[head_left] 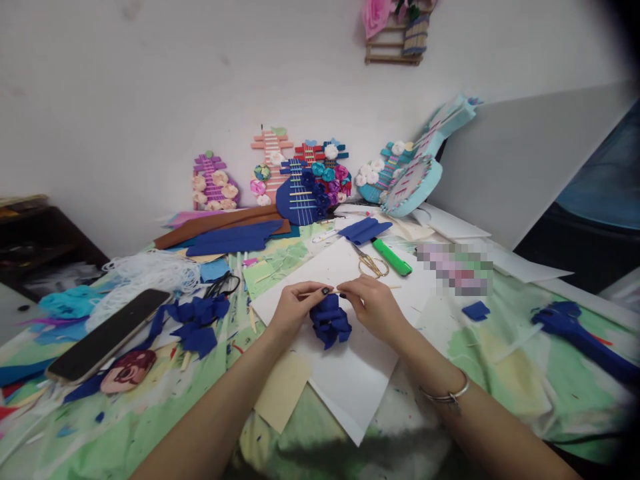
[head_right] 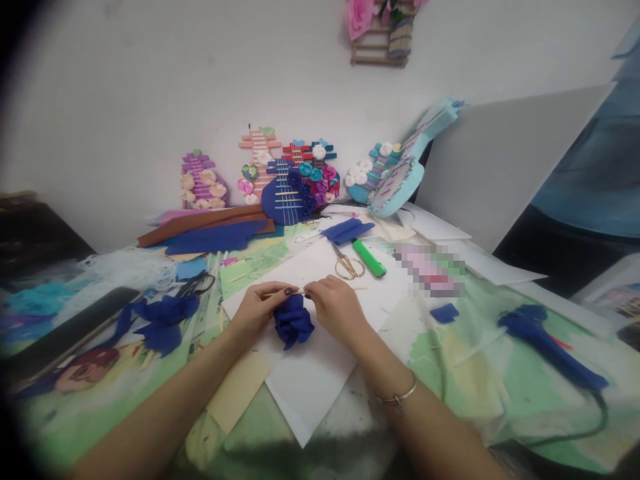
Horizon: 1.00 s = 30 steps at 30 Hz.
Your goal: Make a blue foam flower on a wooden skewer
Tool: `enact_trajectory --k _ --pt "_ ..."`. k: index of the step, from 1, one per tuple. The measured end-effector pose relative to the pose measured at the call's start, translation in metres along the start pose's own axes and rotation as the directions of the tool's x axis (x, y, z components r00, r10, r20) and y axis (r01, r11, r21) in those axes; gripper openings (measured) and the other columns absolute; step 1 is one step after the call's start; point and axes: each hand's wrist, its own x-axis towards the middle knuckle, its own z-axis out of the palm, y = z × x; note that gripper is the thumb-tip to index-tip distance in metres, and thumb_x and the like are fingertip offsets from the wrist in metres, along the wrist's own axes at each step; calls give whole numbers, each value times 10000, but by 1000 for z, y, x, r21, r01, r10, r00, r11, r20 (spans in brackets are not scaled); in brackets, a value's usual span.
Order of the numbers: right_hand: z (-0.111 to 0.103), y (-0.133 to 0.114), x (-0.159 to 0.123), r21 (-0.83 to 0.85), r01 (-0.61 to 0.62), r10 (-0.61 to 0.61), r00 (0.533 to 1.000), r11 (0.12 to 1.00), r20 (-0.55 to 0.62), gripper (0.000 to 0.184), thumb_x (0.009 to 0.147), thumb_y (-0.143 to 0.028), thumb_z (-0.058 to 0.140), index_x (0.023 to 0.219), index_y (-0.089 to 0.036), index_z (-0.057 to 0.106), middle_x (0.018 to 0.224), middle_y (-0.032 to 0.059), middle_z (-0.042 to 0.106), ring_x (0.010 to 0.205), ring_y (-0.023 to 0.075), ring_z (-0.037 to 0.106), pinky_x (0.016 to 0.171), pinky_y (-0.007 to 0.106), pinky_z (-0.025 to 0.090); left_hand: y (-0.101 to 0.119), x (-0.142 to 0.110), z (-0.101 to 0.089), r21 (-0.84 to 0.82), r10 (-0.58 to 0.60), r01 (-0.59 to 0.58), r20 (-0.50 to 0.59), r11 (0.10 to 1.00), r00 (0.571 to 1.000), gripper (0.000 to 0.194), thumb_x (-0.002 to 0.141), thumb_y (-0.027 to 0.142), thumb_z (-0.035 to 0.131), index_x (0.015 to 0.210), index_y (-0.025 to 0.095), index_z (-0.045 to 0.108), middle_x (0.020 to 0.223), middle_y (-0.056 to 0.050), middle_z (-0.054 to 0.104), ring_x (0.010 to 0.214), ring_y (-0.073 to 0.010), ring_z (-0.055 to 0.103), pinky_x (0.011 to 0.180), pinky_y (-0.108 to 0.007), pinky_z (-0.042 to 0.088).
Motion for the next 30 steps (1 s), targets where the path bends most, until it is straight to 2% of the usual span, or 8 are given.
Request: enact_trajectory --k 5,15,21,26,30 --pt "1 0 0 -39 36 -37 999 999 -25 205 874 -98 488 878 -160 683 771 64 702 754 198 591 714 321 452 4 -2 3 24 -20 21 -57 999 998 193 607 243 771 775 152 749 758 -55 733 694 -154 654 650 -237 490" --pt "0 -1 2 -39 71 -75 992 997 -99 211 888 -103 478 851 -176 673 764 59 705 738 186 575 704 321 413 10 -5 7 53 39 -34 -91 998 995 202 593 219 751 781 150 726 775 -34 714 695 -146 660 647 -224 500" --pt "-1 0 2 -44 58 -63 992 997 -113 199 889 -110 488 842 -187 665 776 47 708 758 181 592 731 326 382 11 -5 6 50 76 -71 -100 996 992 174 599 238 750 737 142 706 722 -24 693 666 -144 650 619 -223 490" --pt "-3 -2 2 -40 16 -19 997 999 -80 203 900 -135 474 836 -189 658 791 50 699 781 184 582 724 332 340 11 -4 6 52 77 -73 -84 996 993 164 591 218 746 728 142 696 708 -18 684 653 -143 643 625 -234 491" --pt "-4 -8 2 -46 -44 41 998 998 -56 173 907 -223 507 824 -202 657 760 25 673 747 163 562 757 346 282 9 -4 7 63 93 -89 -59 994 994 158 600 211 737 733 145 683 726 -20 682 665 -146 644 648 -247 499"
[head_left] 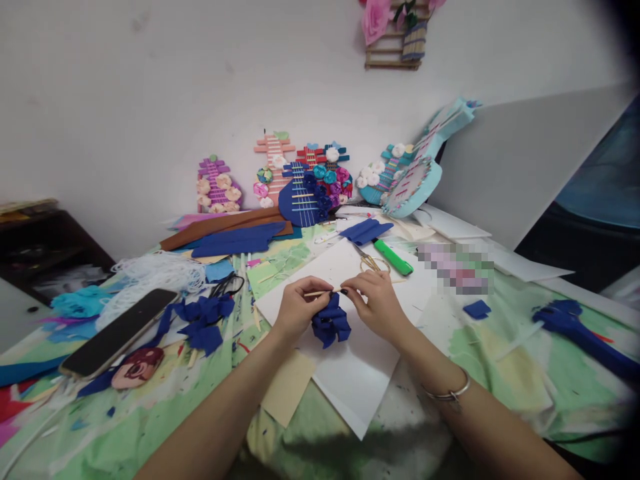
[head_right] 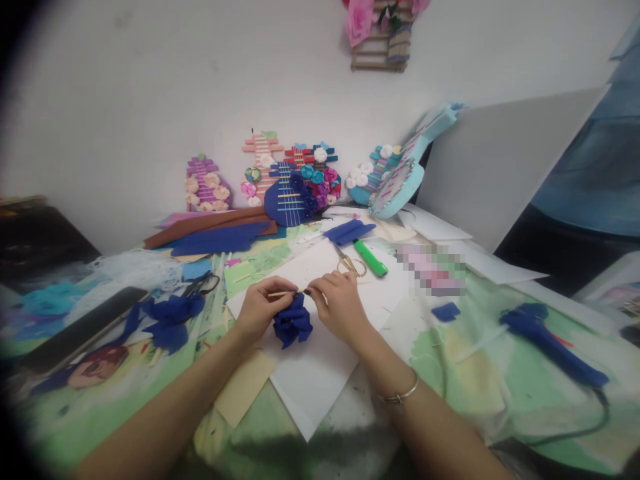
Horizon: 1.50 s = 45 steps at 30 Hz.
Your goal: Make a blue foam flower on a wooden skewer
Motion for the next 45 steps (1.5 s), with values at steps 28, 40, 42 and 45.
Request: enact_trajectory --k 28,40,42,45 --pt "-6 -5 -1 66 -159 154 985 985 71 232 855 -365 586 716 -179 596 763 -3 635 733 147 562 788 351 215 5 -7 0 47 154 -163 162 986 975 123 737 236 610 806 161 679 798 -44 661 800 -180 607 755 -269 464" --pt "-7 -5 -1 79 -133 127 989 988 77 145 829 -283 629 737 -186 574 807 -4 626 795 165 554 792 351 220 2 -6 0 -60 66 -56 169 997 983 130 760 245 593 796 166 690 824 -37 657 845 -182 592 785 -260 441" --pt "-7 -4 -1 78 -127 121 990 989 74 141 829 -288 630 747 -188 574 813 -4 625 799 166 553 792 351 220 3 -6 1 -51 64 -57 156 997 986 119 730 252 644 797 163 685 796 -32 659 782 -164 589 722 -247 444" --pt "-7 -4 -2 73 -120 115 991 990 70 139 831 -291 628 756 -188 572 814 -7 626 775 158 552 791 349 221 4 -7 3 -40 24 -19 144 999 989 176 678 287 730 774 154 667 716 -17 651 660 -132 578 632 -236 448"
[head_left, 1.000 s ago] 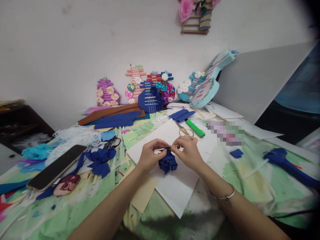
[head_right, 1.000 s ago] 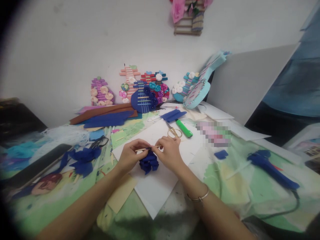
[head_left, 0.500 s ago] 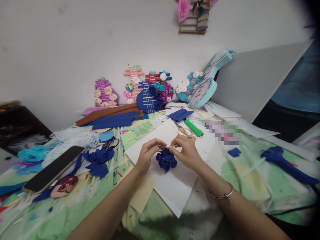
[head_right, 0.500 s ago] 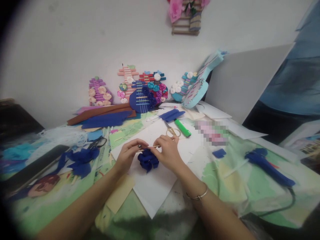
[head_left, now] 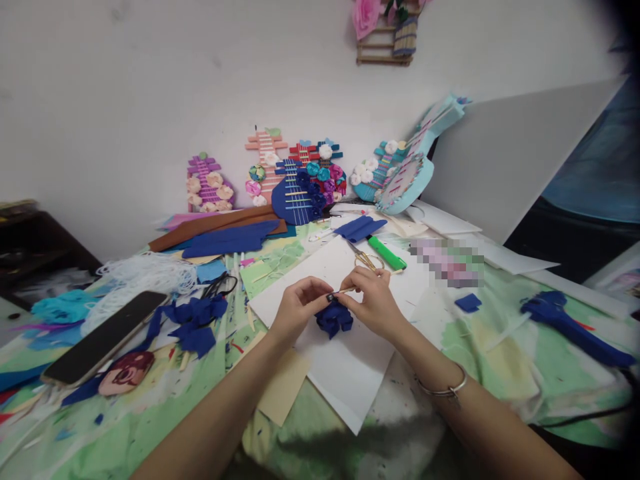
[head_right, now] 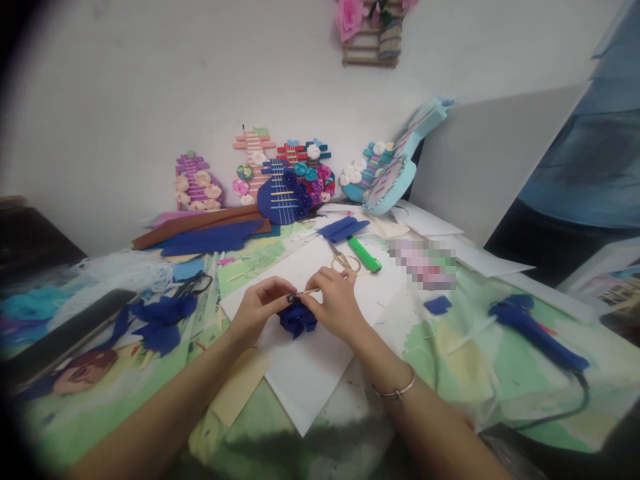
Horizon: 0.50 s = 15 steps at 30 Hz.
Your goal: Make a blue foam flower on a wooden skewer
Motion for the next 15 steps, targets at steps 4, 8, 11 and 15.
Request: enact_trajectory --k 4,8,11,15 --pt "1 1 0 -10 7 -7 1000 1000 -8 137 824 -289 641 769 -185 571 815 -14 627 727 142 541 788 346 227 -1 1 1 -33 -14 14 -13 999 1000 222 633 293 783 741 149 653 678 -6 654 609 -111 577 597 -226 455" --pt "0 2 -1 -24 26 -26 999 999 -23 117 822 -277 633 772 -189 575 817 -9 625 732 147 541 799 350 241 -3 2 0 -42 -7 7 -17 999 1000 195 639 263 780 737 146 659 679 -7 667 609 -103 586 596 -218 462" --pt "-3 3 -2 -19 58 -58 998 998 -20 61 814 -239 612 793 -188 586 831 10 627 748 158 547 823 354 270 -4 2 -1 -28 -3 2 -34 1000 999 167 636 239 772 721 143 665 668 -10 672 602 -104 588 593 -220 464" --pt "-5 3 -2 -33 67 -69 996 997 -53 91 832 -247 585 772 -179 591 808 26 622 778 168 562 831 350 295 -3 2 0 -35 -10 8 -57 999 998 168 624 213 768 727 145 655 681 -11 679 613 -111 600 596 -224 468"
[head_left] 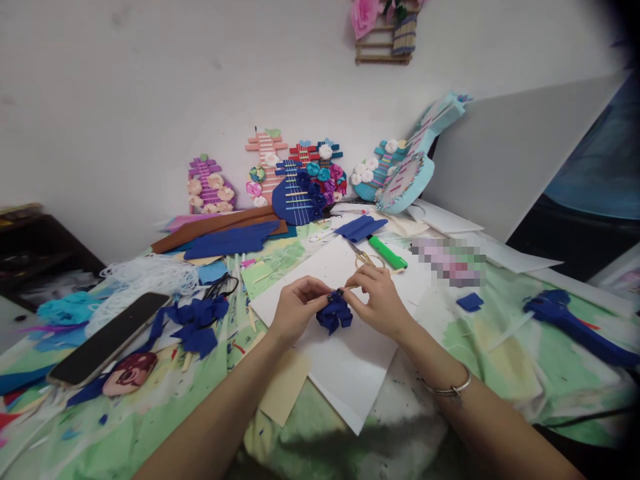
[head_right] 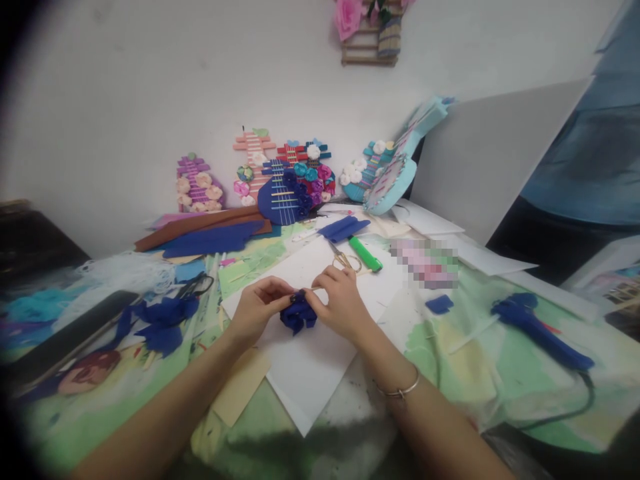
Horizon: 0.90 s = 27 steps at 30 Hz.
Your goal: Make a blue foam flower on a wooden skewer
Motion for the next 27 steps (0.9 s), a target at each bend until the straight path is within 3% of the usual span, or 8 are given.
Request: enact_trajectory --k 5,11,18,23,27 --pt "3 2 -1 -36 14 -14 1000 999 -5 125 846 -257 589 757 -172 567 803 17 609 828 170 570 805 341 281 -1 0 1 52 20 -19 -4 998 1000 140 629 159 732 734 139 642 703 -11 673 653 -109 612 640 -222 480" --pt "7 1 -3 -117 79 -83 996 990 -33 109 847 -249 598 783 -168 561 806 13 600 819 169 567 795 342 272 6 2 2 269 105 -105 15 957 994 128 608 94 661 725 137 631 723 -9 658 694 -117 618 696 -234 494" --pt "8 -4 -5 -149 128 -138 988 981 -64 108 863 -251 575 798 -165 565 801 19 591 807 170 551 782 340 274 36 10 -3 532 -66 -45 188 845 980 204 590 68 581 774 134 640 741 -30 681 665 -136 632 643 -253 511" --pt "5 -6 -4 -189 196 -217 971 962 -103 125 872 -246 560 785 -158 567 793 29 581 797 171 535 771 343 274 59 24 -1 615 -278 36 303 788 912 255 571 58 571 807 148 604 662 -22 679 611 -145 621 522 -221 462" --pt "3 -6 -5 -229 242 -271 957 943 -103 161 891 -264 535 776 -157 570 772 32 572 770 171 504 757 344 271 67 34 2 612 -373 76 375 787 849 253 556 39 575 780 155 564 598 -7 661 556 -127 589 483 -200 426"
